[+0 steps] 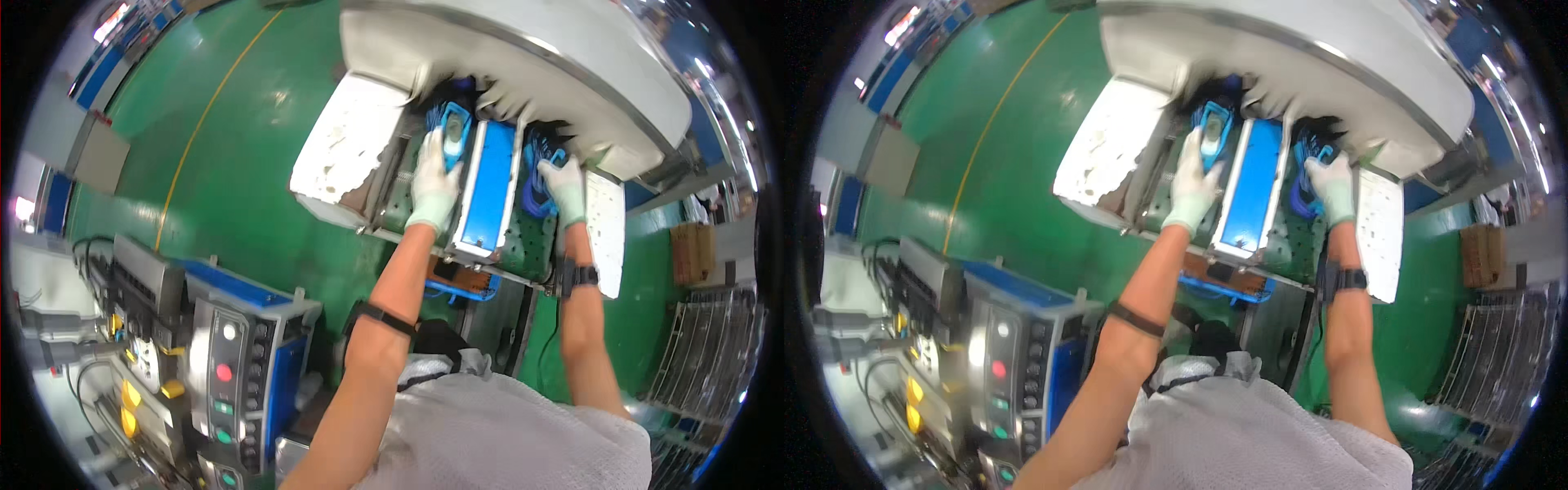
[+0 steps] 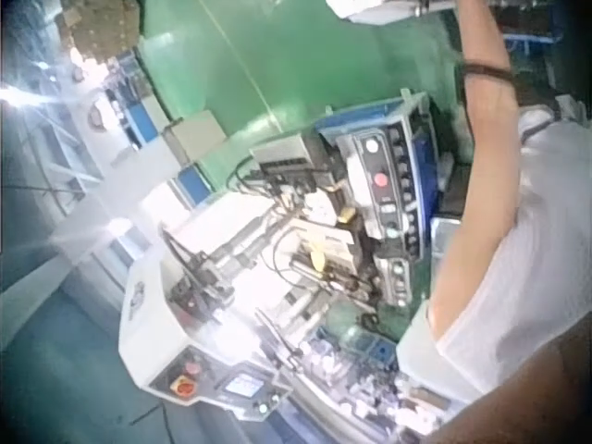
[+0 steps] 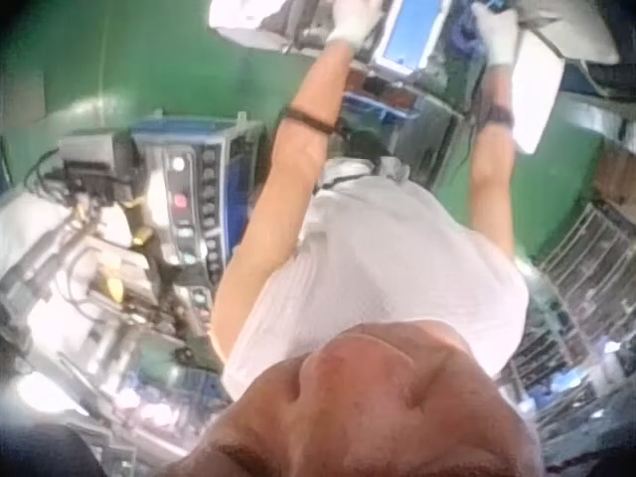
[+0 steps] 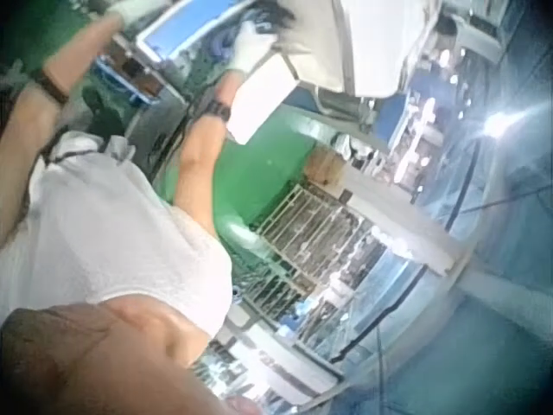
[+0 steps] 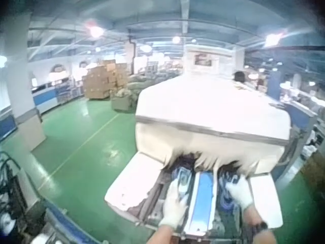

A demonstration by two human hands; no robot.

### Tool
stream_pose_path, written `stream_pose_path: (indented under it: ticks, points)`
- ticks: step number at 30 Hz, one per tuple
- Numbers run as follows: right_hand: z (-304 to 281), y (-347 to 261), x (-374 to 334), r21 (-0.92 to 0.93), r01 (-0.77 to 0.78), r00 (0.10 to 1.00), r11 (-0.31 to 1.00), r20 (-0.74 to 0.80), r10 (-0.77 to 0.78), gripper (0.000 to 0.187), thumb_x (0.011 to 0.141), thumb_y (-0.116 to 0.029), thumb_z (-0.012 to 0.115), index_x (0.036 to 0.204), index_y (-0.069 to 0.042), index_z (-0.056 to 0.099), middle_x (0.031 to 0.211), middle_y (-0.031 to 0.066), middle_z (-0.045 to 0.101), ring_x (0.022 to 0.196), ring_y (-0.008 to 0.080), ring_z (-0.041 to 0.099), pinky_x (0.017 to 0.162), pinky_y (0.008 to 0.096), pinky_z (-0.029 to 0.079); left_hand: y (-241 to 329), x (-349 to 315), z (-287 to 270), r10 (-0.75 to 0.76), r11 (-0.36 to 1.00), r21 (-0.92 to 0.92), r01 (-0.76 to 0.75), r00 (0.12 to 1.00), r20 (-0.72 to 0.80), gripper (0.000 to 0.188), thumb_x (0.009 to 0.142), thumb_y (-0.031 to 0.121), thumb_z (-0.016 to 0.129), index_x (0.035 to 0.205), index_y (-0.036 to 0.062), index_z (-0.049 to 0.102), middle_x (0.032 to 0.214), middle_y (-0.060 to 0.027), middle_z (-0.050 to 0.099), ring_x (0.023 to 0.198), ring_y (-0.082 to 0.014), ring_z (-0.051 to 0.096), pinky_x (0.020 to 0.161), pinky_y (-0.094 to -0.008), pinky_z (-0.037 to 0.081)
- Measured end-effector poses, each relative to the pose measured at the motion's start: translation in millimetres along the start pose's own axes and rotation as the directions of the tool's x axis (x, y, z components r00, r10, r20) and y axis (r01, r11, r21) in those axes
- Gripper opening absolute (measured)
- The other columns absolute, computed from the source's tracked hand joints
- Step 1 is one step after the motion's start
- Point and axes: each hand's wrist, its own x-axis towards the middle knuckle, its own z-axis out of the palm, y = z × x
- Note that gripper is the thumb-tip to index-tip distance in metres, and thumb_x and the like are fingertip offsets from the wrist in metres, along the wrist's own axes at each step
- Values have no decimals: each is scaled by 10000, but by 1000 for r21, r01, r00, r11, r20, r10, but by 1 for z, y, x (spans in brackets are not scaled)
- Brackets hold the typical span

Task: Loading blue and black shoes from a conveyor belt into an industrial manufacturing machine.

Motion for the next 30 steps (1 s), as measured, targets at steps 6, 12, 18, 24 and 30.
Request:
stream_pose_path:
  ticks: [6,12,18,24,30]
  points:
    - [17,-102,-42,-99,617,744,781,-250,-619,583,929,-237,699,1360,98,492,1329,243,571,1238,313,548,1110,388,381,-18,-74,-75,0,996,-92,-15,987,-163,498,921,106,604,1403,47,494,1370,-220,551,1281,-374,534,1094,-408,431]
    - [131,-160,-284,750,190,291,633,573,-766,568,973,-92,624,1476,42,399,1505,191,456,1406,280,431,1178,398,327,-25,-349,-251,-568,809,-21,587,772,-285,288,991,237,553,1225,100,650,1162,-152,680,1075,-342,656,943,-402,534]
    - [181,-192,-499,836,361,-589,413,548,-594,600,930,-140,665,1458,27,432,1469,220,500,1379,293,478,1140,382,375,88,-717,-390,-560,230,-226,947,-61,-826,237,946,214,605,1115,78,700,1097,-161,698,1016,-335,671,915,-410,511]
    - [255,-184,-606,761,488,-649,427,644,-406,610,923,-158,681,1440,49,434,1454,233,513,1349,309,511,1128,388,393,235,-1022,-414,-118,-233,-462,856,-496,-860,257,962,192,610,1176,55,647,1085,-168,720,1031,-315,689,897,-400,535]
    - [225,-187,-644,569,754,-538,327,821,-189,579,903,-176,698,1378,78,486,1383,252,566,1313,306,546,1102,380,423,206,-1064,-390,-571,-369,-356,858,-512,-642,566,832,369,755,1237,17,576,1246,-218,628,1151,-361,622,960,-429,521]
